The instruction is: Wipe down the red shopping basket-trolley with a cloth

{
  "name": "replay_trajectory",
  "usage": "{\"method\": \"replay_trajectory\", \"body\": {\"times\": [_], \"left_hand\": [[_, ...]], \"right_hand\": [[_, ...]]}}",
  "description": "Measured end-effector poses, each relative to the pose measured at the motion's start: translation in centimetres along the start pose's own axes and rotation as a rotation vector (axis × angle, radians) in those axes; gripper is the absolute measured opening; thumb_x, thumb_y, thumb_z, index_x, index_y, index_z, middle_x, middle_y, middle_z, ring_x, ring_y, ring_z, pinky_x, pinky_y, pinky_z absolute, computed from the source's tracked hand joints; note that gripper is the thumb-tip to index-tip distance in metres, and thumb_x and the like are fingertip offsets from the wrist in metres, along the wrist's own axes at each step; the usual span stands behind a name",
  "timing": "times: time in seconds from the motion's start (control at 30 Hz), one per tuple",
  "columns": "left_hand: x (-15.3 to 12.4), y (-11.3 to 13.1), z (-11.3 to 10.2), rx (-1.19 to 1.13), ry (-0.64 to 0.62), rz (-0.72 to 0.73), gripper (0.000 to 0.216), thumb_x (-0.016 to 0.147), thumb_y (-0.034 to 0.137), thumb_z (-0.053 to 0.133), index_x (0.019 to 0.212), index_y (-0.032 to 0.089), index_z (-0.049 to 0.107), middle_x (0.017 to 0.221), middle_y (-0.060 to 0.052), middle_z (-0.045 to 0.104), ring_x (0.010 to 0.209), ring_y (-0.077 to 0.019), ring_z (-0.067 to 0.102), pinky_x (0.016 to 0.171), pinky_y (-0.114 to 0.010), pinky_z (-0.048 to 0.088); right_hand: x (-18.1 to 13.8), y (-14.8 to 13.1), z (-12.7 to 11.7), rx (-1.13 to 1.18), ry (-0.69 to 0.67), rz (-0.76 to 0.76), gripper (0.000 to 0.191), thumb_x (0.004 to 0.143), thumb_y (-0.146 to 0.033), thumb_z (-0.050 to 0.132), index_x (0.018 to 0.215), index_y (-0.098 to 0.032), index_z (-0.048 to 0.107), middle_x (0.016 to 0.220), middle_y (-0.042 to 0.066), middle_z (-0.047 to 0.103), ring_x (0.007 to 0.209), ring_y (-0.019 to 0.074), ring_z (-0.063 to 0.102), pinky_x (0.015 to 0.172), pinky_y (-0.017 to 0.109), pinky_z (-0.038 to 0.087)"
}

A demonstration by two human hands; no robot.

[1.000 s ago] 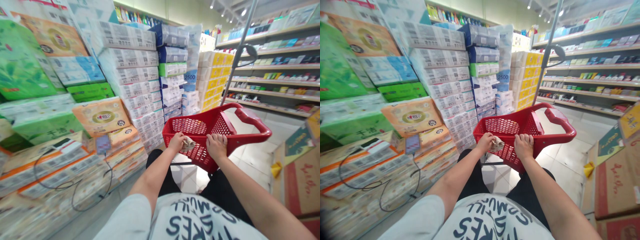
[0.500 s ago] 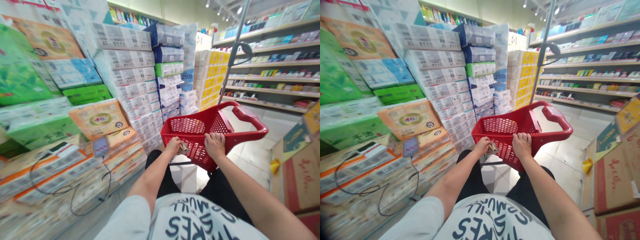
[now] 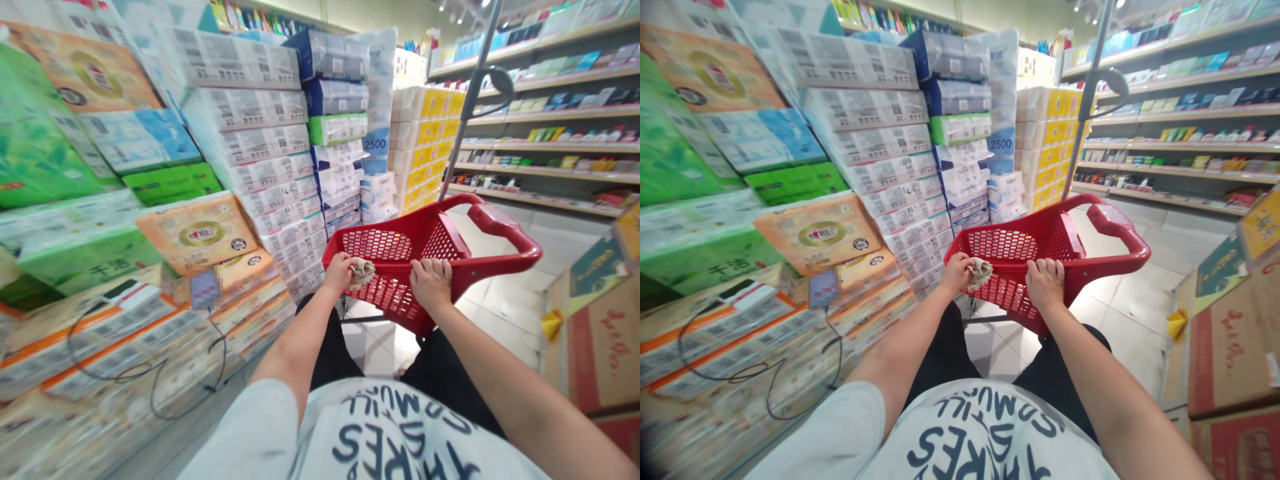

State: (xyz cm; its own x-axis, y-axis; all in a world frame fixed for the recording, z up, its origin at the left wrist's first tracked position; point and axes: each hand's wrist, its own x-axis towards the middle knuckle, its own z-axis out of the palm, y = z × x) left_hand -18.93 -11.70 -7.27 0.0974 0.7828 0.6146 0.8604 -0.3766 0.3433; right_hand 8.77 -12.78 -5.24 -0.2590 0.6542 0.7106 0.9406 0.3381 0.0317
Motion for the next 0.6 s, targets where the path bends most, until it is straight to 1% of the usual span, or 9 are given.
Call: {"method": "replay_trajectory", "body": {"times": [0.07, 0.1, 0.2, 0.27, 0.4, 0.47, 0.53, 0.6], "left_hand": [[-0.3, -0.2, -0.1, 0.009, -0.062, -0.022, 0.024, 0.072, 0.000, 0.055, 0.078, 0.018, 0.070, 0.088, -0.004, 0.058, 0.088, -0.0169, 0.055, 0.085, -0.032, 0.049], [-0.4, -0.3, -0.2, 0.012, -0.075, -0.032, 0.025, 0.072, -0.001, 0.055, 0.077, 0.018, 0.070, 0.087, -0.004, 0.058, 0.088, -0.0169, 0.055, 0.085, -0.032, 0.049], [-0.6, -0.4, -0.6, 0.014, -0.009, -0.063, 0.028, 0.073, 0.000, 0.053, 0.083, 0.018, 0.071, 0.092, -0.005, 0.059, 0.093, -0.0181, 0.054, 0.089, -0.034, 0.048], [-0.6, -0.4, -0.7, 0.018, 0.000, -0.088, 0.029, 0.073, 0.000, 0.052, 0.085, 0.019, 0.071, 0.095, -0.005, 0.059, 0.096, -0.0183, 0.054, 0.090, -0.034, 0.048], [-1.0, -0.8, -0.7, 0.028, -0.100, -0.122, 0.028, 0.070, -0.002, 0.053, 0.076, 0.018, 0.071, 0.087, -0.003, 0.059, 0.088, -0.0166, 0.056, 0.085, -0.032, 0.050], [-1.1, -1.2, -0.8, 0.027, -0.082, -0.124, 0.030, 0.070, -0.003, 0.051, 0.079, 0.018, 0.071, 0.087, -0.004, 0.059, 0.089, -0.0171, 0.056, 0.086, -0.033, 0.050], [-1.0, -1.6, -1.0, 0.034, -0.026, -0.124, 0.032, 0.072, -0.002, 0.050, 0.083, 0.019, 0.072, 0.092, -0.005, 0.059, 0.093, -0.0181, 0.056, 0.088, -0.034, 0.049], [-1.0, -2.0, -1.2, 0.054, -0.007, -0.144, 0.032, 0.073, -0.002, 0.050, 0.084, 0.019, 0.071, 0.094, -0.005, 0.059, 0.095, -0.0187, 0.056, 0.090, -0.033, 0.049]], "right_hand": [[0.0, 0.0, -0.1, 0.005, -0.009, -0.003, 0.028, 0.091, -0.026, 0.042, 0.107, -0.018, 0.063, 0.099, 0.010, 0.062, 0.104, 0.0265, 0.043, 0.103, 0.043, 0.019], [0.0, -0.1, -0.1, 0.008, -0.013, -0.009, 0.028, 0.091, -0.025, 0.042, 0.108, -0.018, 0.063, 0.099, 0.010, 0.062, 0.104, 0.0267, 0.043, 0.102, 0.043, 0.019], [0.0, -0.1, -0.1, 0.021, -0.013, -0.018, 0.029, 0.089, -0.025, 0.043, 0.109, -0.019, 0.063, 0.100, 0.011, 0.062, 0.105, 0.0276, 0.043, 0.102, 0.044, 0.019], [0.1, -0.1, -0.1, 0.023, -0.006, -0.008, 0.029, 0.089, -0.025, 0.043, 0.108, -0.019, 0.063, 0.100, 0.011, 0.061, 0.105, 0.0281, 0.042, 0.101, 0.045, 0.019], [0.2, -0.3, -0.1, 0.016, -0.005, 0.000, 0.028, 0.089, -0.024, 0.042, 0.107, -0.019, 0.063, 0.098, 0.010, 0.061, 0.105, 0.0272, 0.042, 0.101, 0.043, 0.018], [0.2, -0.4, -0.2, 0.010, -0.008, -0.008, 0.028, 0.090, -0.024, 0.042, 0.108, -0.019, 0.063, 0.099, 0.010, 0.061, 0.105, 0.0266, 0.042, 0.102, 0.043, 0.018], [0.3, -0.5, -0.2, 0.006, -0.013, -0.003, 0.028, 0.090, -0.024, 0.042, 0.108, -0.019, 0.062, 0.099, 0.010, 0.061, 0.105, 0.0263, 0.041, 0.103, 0.043, 0.017], [0.3, -0.6, -0.2, 0.006, -0.023, 0.015, 0.027, 0.090, -0.025, 0.043, 0.108, -0.019, 0.062, 0.100, 0.009, 0.061, 0.106, 0.0263, 0.041, 0.104, 0.043, 0.017]]}}
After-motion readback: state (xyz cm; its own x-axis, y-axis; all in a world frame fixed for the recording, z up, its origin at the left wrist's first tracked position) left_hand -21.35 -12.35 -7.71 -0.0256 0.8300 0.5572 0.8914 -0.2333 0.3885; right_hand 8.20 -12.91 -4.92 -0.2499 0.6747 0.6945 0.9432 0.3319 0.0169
